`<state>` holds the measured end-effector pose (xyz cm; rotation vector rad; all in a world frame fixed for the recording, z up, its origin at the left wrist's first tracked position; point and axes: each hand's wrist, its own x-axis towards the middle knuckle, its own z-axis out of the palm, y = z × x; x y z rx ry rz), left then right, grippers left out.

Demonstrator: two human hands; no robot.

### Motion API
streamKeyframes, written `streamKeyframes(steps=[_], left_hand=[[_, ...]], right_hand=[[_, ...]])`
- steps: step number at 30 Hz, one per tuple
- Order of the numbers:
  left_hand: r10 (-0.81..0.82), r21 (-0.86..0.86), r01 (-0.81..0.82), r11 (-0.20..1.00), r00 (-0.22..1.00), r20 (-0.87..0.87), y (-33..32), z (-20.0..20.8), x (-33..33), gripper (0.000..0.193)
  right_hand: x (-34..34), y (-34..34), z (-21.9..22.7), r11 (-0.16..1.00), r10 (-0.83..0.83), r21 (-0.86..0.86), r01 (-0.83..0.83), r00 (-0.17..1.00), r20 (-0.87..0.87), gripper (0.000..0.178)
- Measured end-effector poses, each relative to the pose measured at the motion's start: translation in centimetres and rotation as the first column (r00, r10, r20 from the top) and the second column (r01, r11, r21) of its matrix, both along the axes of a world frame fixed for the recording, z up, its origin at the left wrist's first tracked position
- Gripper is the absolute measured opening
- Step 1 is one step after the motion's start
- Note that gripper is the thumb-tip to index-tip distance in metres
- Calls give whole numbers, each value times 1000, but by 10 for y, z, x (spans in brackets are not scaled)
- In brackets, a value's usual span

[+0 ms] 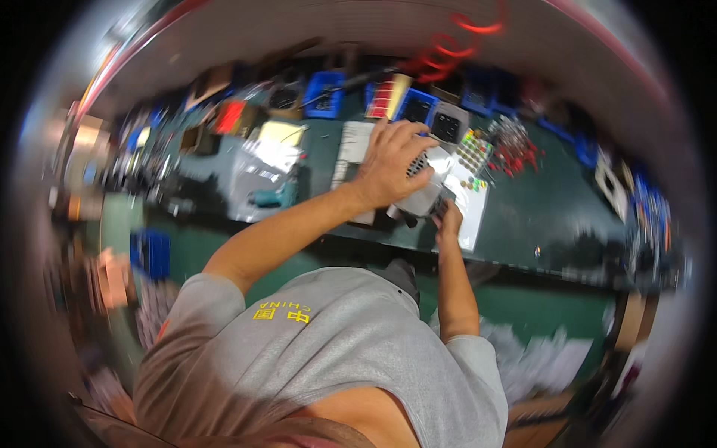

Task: The person assembles a silver metal electronic device on a green workbench. They attach a black cable, use a cordless drill to fasten screws, and apply colored stickers to the device. The person then places the finished unit on a cardboard sheet with other similar units.

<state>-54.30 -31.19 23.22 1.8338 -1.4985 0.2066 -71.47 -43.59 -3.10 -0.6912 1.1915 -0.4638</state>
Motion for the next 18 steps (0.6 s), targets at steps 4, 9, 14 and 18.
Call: streamKeyframes(steps=[4,9,14,18], left_hand=[[152,132,-131,983,976,-157,33,-3,-10,49],[264,100,-246,964,926,-270,60,-10,-22,45],[337,-47,-376,925,873,-352,76,-22,-21,40],[276,-204,-398,894,850,-448,90,-42,-16,32]], right_hand=[[23,-48,-47,966,231,59,-250,947,222,55],[76,-36,10,848,462,67,-525,796,391,50],[76,-46,3,747,569,83,-659,700,432,49],[73,-67,-15,764,577,145,-629,766,283,50]])
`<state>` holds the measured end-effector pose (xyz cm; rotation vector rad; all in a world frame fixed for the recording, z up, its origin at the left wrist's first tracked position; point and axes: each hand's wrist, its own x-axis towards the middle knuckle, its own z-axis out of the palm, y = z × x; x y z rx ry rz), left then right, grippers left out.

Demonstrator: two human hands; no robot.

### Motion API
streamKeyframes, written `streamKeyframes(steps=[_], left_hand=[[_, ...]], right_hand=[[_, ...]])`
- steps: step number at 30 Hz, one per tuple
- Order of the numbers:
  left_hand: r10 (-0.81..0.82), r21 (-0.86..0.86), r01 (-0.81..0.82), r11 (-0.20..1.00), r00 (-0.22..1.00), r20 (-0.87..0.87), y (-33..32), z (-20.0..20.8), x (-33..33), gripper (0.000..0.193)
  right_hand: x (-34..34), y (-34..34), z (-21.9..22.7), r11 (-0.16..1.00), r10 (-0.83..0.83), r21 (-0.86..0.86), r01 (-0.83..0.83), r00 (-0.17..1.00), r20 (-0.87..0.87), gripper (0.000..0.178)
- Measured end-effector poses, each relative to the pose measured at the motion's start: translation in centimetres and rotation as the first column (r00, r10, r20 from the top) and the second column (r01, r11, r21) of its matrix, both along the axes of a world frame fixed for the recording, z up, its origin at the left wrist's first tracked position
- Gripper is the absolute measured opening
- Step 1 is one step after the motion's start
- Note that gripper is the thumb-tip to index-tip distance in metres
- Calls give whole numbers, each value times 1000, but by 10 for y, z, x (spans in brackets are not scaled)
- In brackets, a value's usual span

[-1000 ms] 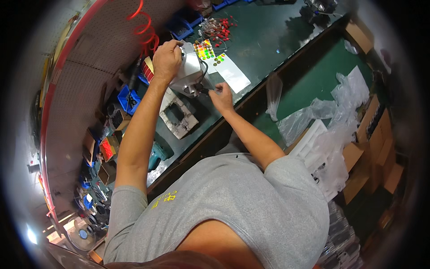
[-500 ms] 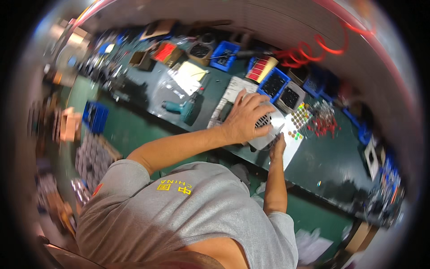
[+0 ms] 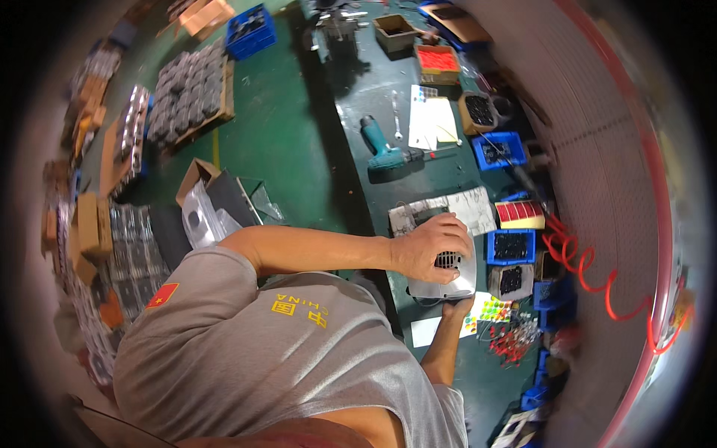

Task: The person assembles a silver metal electronic device on a green workbench. They attach a black cable, use a cordless drill to fasten screws, and apply colored stickers to the device. The person then places the finished unit on a cardboard sheet with other similar units.

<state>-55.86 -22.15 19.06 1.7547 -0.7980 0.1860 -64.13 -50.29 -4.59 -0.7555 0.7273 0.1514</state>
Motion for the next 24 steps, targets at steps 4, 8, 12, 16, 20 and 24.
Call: streamKeyframes(steps=[4,8,12,16,20,24], left_hand=[[108,-76,-119,990,986,-131,52,-6,-7,29],[207,-174,-251,952,950,-235,122,-9,-22,25],[157,-363,-407,838,818,-554,211,-24,-42,21],[229,-409,-572,711,738,-634,306,-41,-71,23],[326,-420,-705,572,665,-672,394,-58,-108,28],[405,-369,-817,442,549,-731,466,-60,-144,33]], right_hand=[[-1,3,18,994,60,-84,-76,981,-183,50],[-8,22,57,971,58,-203,-124,951,-304,60],[6,70,92,922,178,-296,-249,952,-248,49],[33,134,111,809,271,-454,-373,922,-275,46],[70,209,108,710,439,-530,-463,880,-180,41],[83,360,164,744,436,-528,-408,897,-78,21]])
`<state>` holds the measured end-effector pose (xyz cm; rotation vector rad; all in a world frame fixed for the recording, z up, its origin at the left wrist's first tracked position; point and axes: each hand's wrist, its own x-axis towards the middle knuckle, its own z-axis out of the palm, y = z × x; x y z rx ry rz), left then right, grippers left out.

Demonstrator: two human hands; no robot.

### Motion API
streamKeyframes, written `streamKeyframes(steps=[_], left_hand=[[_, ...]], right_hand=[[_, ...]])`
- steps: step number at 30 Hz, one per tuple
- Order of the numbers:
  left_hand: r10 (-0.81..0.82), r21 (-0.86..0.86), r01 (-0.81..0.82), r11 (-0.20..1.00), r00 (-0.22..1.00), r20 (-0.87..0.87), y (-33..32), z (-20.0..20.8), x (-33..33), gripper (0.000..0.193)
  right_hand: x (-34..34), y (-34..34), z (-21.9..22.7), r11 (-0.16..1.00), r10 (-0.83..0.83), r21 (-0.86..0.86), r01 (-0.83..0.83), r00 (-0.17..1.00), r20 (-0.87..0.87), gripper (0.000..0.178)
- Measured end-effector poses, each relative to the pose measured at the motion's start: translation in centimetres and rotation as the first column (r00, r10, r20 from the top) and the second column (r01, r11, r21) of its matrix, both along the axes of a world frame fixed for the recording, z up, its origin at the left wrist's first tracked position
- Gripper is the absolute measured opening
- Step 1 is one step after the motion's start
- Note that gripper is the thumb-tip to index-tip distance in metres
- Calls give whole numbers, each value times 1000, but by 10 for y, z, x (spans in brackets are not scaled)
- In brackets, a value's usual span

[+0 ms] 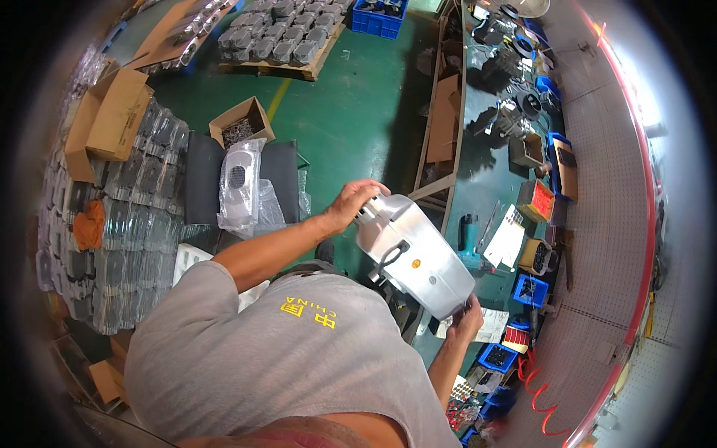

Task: The person assembles a silver metal electronic device on a green workbench. They attach a black cable, use a cordless drill to fasten screws, and apply colored stickers to the device. The person then places the finished unit on a cardboard sheet with other similar units.

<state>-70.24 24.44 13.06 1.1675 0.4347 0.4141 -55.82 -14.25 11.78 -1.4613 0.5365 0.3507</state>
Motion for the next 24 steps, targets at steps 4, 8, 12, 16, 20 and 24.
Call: streamKeyframes(steps=[4,8,12,16,20,24], left_hand=[[128,2,-128,992,992,-21,60,-6,-10,34],[238,-6,-239,971,969,-67,108,-11,-3,33],[357,-20,-361,933,929,-101,160,-20,18,33],[476,-11,-481,877,871,-124,217,-14,46,32],[516,-116,-542,832,834,-196,272,0,63,30],[652,-137,-679,721,733,-194,319,1,72,30]], right_hand=[[32,72,8,982,160,-97,-160,987,-12,14],[74,142,4,961,245,-127,-245,969,-15,14],[129,220,-15,926,373,-69,-372,928,2,16],[190,310,-31,869,487,-103,-483,873,14,18],[241,397,-31,813,582,-48,-580,811,59,19],[281,489,-33,719,695,-96,-688,715,77,23]])
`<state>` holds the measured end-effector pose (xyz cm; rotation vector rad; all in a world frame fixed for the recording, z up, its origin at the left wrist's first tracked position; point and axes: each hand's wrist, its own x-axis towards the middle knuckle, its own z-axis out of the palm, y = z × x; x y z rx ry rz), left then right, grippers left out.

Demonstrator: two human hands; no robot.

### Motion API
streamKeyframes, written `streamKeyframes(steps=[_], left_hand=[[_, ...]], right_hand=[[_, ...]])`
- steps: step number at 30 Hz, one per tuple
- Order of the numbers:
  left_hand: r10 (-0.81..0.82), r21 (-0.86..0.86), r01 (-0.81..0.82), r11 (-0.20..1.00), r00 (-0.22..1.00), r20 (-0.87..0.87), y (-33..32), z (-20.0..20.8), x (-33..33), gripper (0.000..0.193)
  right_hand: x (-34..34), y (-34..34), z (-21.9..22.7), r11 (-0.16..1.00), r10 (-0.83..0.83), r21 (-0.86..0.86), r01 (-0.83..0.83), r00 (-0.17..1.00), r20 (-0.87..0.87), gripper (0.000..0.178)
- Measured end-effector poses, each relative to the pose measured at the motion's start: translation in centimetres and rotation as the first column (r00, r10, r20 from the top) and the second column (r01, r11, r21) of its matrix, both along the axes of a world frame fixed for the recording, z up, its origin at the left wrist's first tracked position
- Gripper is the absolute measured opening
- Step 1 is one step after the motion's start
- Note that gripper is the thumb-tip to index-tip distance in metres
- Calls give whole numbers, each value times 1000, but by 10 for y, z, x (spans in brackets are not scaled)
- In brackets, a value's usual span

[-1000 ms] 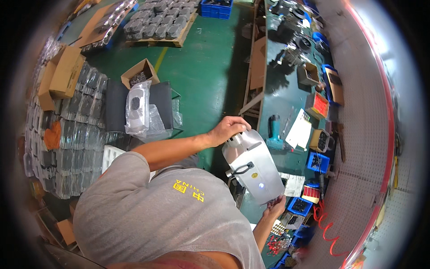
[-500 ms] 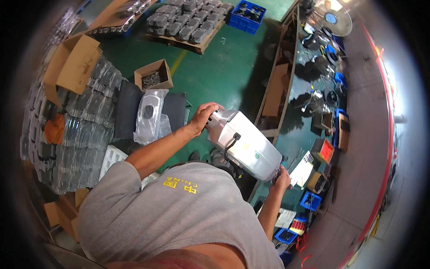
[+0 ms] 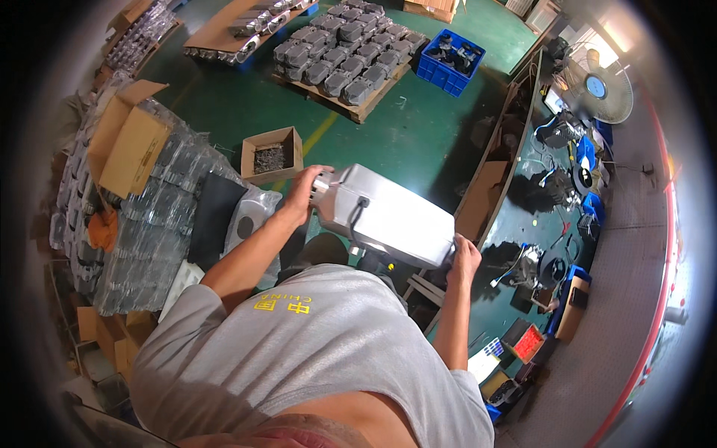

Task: The person assembles a silver metal electronic device on a green workbench. They attach a black cable, use a cordless drill to fasten screws, and apply colored stickers to the device. The person then places the finished unit on a cardboard sheet with other similar units.

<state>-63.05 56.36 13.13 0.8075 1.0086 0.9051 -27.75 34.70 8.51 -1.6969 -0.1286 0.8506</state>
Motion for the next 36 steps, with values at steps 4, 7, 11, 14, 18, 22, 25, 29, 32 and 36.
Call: streamKeyframes(steps=[4,7,11,14,18,22,25,29,32,36], left_hand=[[96,-101,-93,990,995,25,54,-22,0,30],[179,-131,-184,974,983,-44,100,-42,1,28],[178,-229,-174,958,984,-4,183,-60,10,27],[247,-181,-259,949,965,-86,245,-57,22,27],[256,-183,-262,948,965,-52,332,-41,20,25],[251,-206,-258,944,966,-61,417,-31,13,26],[284,-172,-307,936,948,-143,480,-40,9,27],[333,-71,-339,938,939,-87,571,-54,-4,27],[392,-130,-407,904,912,-125,629,-48,-21,28],[438,-245,-473,847,880,-186,689,-20,-49,30]], right_hand=[[22,84,-13,995,98,24,-98,995,4,24],[26,146,-12,991,129,-24,-129,991,-22,22],[45,230,-18,979,204,-28,-203,976,69,19],[50,302,-1,971,232,-79,-226,970,68,16],[56,396,4,969,241,-55,-240,970,22,14],[45,484,7,970,242,-19,-242,970,-36,14],[38,551,12,940,337,-23,-339,939,-70,16],[47,663,-30,933,359,8,-360,931,-58,18],[38,750,-37,908,419,29,-419,908,-18,18],[16,865,-47,919,393,2,-395,914,-100,20]])
